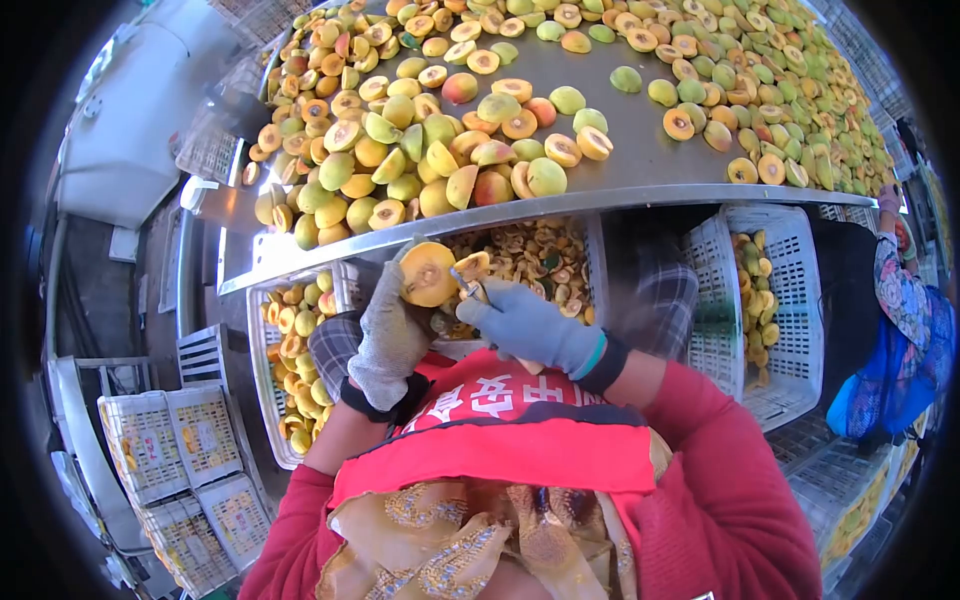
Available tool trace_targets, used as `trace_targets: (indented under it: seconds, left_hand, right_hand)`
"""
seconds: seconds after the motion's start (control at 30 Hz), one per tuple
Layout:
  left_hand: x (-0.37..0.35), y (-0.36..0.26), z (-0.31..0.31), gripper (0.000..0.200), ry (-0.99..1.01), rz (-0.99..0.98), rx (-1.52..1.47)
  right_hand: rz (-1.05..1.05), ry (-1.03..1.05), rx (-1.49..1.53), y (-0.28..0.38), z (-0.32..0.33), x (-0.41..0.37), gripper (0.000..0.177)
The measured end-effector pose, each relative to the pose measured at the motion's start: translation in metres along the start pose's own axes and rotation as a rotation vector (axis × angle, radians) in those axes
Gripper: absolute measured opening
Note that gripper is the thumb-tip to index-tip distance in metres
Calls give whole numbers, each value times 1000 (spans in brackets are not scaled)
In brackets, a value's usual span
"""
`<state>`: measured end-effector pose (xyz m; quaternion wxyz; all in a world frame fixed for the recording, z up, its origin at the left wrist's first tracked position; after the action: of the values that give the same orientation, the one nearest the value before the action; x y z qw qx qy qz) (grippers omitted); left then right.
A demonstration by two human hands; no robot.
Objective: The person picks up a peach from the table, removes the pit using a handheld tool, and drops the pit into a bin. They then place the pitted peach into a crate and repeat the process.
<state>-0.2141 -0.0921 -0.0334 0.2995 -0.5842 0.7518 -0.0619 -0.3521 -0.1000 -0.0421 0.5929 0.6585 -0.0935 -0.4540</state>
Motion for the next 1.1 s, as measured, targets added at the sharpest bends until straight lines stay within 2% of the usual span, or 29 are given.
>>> trace_targets:
  seconds: [0.07,0.1,0.2,0.3,0.4,0.5,0.6,0.7,0.8,0.87,0.9,1.0,1.03,1.07,1.1]
  left_hand:
    - [1,-1,10,52,-68,-3,-20]
    - [3,-1,10,52,-56,-16,-38]
    - [4,1,11,51,-35,-63,-98]
    - [0,3,10,48,33,-4,-58]
    - [-1,2,6,47,-6,-78,-29]
    - [-3,-1,6,47,34,-117,63]
    - [-2,-1,6,48,53,-135,84]
    - [-9,-4,-6,49,109,-244,214]
    - [-9,-3,-13,60,73,-467,340]
    - [-4,-5,-5,60,160,-523,461]
    - [-3,-3,-2,58,146,-518,352]
    - [0,1,3,54,231,-341,-64]
    - [-11,-3,-5,63,296,-190,-189]
    - [-23,-8,-14,75,327,-119,-240]
    - [-32,-12,-18,77,354,-125,-201]
  right_hand:
    - [121,-189,-402,-3,9,4,23]
    - [72,-141,-297,-10,10,5,23]
    - [224,-177,-232,21,7,-15,24]
    - [295,-164,-298,39,7,-19,24]
    - [411,-259,-447,38,8,-14,24]
    - [305,-202,-424,39,6,-15,23]
    - [381,-250,-483,37,5,-13,21]
    - [453,-363,-561,35,2,-13,20]
    - [308,-318,-473,41,0,-18,22]
    - [404,-353,-288,31,-1,-16,18]
    - [461,-336,-186,25,-4,-13,16]
    - [324,-221,191,29,2,-20,8]
    - [264,-268,155,29,5,-21,10]
    - [202,-312,120,29,9,-21,12]
    - [162,-312,143,30,8,-22,12]
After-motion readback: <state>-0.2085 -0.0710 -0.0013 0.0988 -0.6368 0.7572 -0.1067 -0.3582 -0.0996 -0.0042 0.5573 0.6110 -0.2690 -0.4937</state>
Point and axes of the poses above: each hand's wrist, its own x-axis towards the middle knuckle, its own z-axis out of the back of the hand, y = z × x, the point moved 6 cm from there along x, towards the middle knuckle, and after that the axes turned 14 degrees about -x, right-handed, at the moved point
